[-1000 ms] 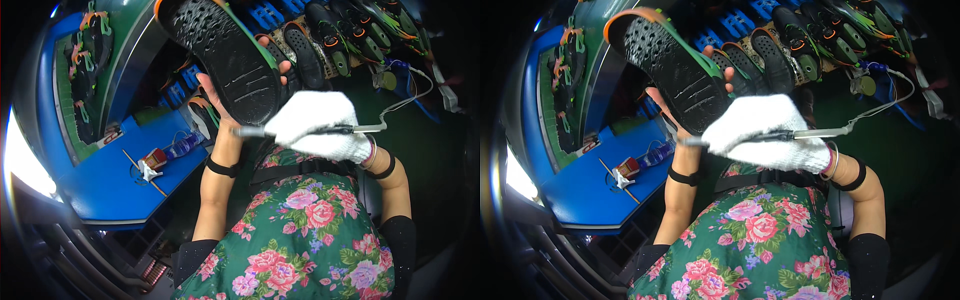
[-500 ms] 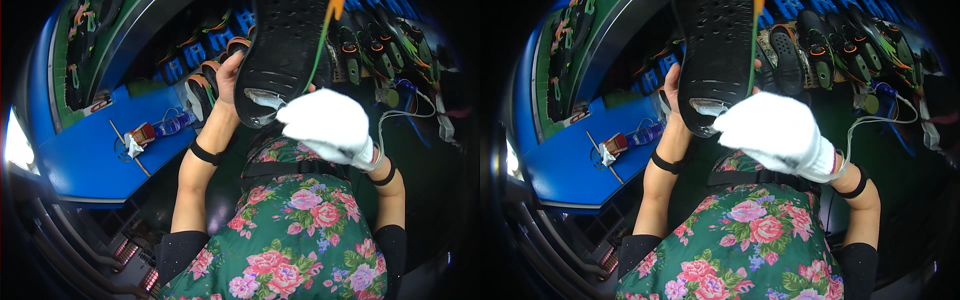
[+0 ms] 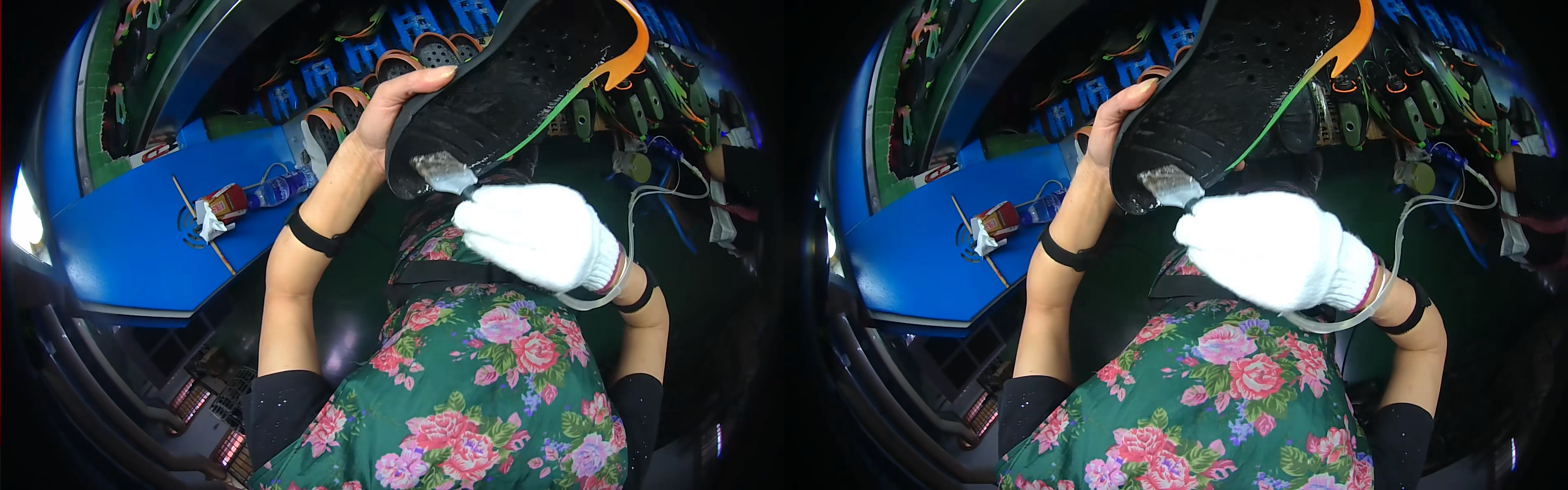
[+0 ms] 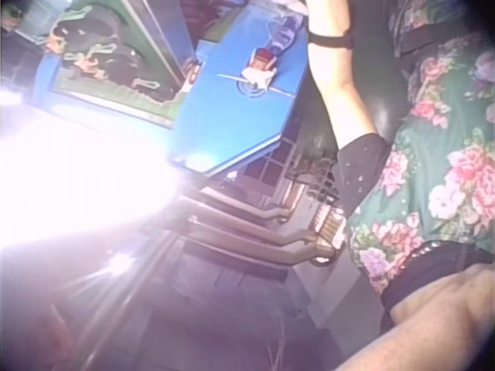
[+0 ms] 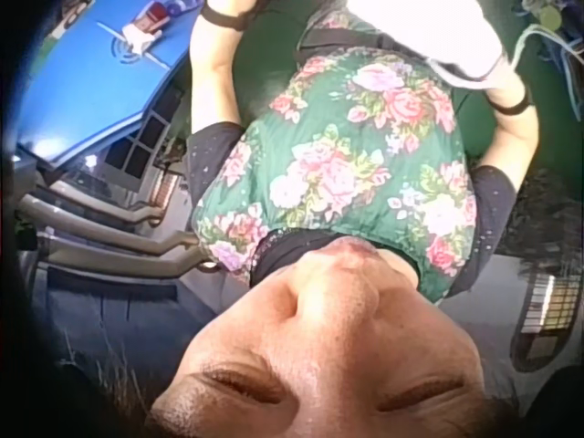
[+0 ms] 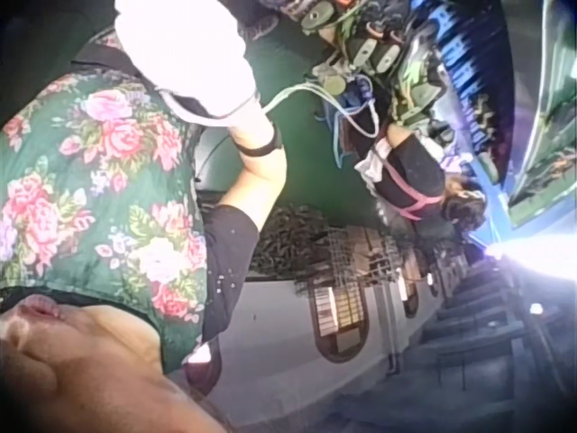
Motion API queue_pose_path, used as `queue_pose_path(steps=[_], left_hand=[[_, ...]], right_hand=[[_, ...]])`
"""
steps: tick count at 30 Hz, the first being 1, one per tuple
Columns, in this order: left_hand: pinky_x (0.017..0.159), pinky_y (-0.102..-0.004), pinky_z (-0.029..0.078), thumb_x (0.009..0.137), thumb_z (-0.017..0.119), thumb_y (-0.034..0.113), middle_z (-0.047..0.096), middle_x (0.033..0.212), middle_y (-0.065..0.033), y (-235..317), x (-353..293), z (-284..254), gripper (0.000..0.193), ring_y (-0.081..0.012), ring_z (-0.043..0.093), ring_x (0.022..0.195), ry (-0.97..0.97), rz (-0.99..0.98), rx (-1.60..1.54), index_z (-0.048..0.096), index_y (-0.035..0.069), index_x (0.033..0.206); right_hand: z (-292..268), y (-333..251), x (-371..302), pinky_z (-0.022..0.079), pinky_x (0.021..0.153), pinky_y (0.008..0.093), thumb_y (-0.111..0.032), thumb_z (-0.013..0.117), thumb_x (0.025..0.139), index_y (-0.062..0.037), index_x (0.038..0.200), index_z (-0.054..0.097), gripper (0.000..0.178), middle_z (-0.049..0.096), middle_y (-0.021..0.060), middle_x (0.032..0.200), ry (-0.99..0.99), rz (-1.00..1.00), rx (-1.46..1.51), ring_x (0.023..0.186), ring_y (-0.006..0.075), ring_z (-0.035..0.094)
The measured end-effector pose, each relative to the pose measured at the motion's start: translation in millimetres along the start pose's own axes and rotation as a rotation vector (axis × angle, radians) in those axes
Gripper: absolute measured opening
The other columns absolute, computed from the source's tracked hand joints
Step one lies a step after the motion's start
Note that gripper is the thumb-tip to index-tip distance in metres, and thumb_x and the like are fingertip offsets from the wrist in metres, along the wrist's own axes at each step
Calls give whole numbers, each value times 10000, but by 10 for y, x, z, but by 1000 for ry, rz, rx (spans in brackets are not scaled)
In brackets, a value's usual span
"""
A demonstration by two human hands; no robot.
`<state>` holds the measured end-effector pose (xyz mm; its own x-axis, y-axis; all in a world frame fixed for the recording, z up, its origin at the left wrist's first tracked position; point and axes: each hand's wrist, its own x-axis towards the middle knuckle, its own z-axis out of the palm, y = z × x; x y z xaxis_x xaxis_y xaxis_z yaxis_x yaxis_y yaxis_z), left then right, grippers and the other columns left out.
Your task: Applying adhesive or primer to the bottom of shoe soles using a brush.
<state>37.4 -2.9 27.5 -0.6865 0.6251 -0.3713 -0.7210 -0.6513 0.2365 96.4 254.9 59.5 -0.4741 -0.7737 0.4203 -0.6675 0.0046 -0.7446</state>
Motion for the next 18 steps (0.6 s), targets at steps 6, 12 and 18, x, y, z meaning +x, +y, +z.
queue_pose_path(steps=[6, 12, 18], left_hand=[[897, -383, 634, 984, 606, 168, 745, 1151, -205, 39, -38, 61, 351, -267, 765, 964, -76, -103, -46, 676, -68, 1235], [887, -375, 632, 973, 609, 176, 754, 1133, -190, 16, -31, -11, 343, -261, 764, 959, -107, -35, 1, 692, -58, 1209], [1007, -548, 530, 951, 564, 475, 533, 1408, -284, -54, 70, -222, 685, -447, 616, 1192, 123, 122, 241, 484, 20, 1457]], right_hand=[[-51, 40, 80, 600, 798, 358, -98, 768, 827, -54, 1116, 769, 292, 764, 127, 1125, 114, -119, 244, 961, 276, 739], [6, 4, 161, 595, 826, 366, -7, 808, 734, -120, 1020, 794, 308, 789, 79, 1048, 111, -56, 123, 956, 282, 756], [57, -55, 189, 584, 786, 350, -21, 813, 771, -97, 1009, 803, 250, 789, 114, 1015, 357, 146, 214, 920, 279, 755]])
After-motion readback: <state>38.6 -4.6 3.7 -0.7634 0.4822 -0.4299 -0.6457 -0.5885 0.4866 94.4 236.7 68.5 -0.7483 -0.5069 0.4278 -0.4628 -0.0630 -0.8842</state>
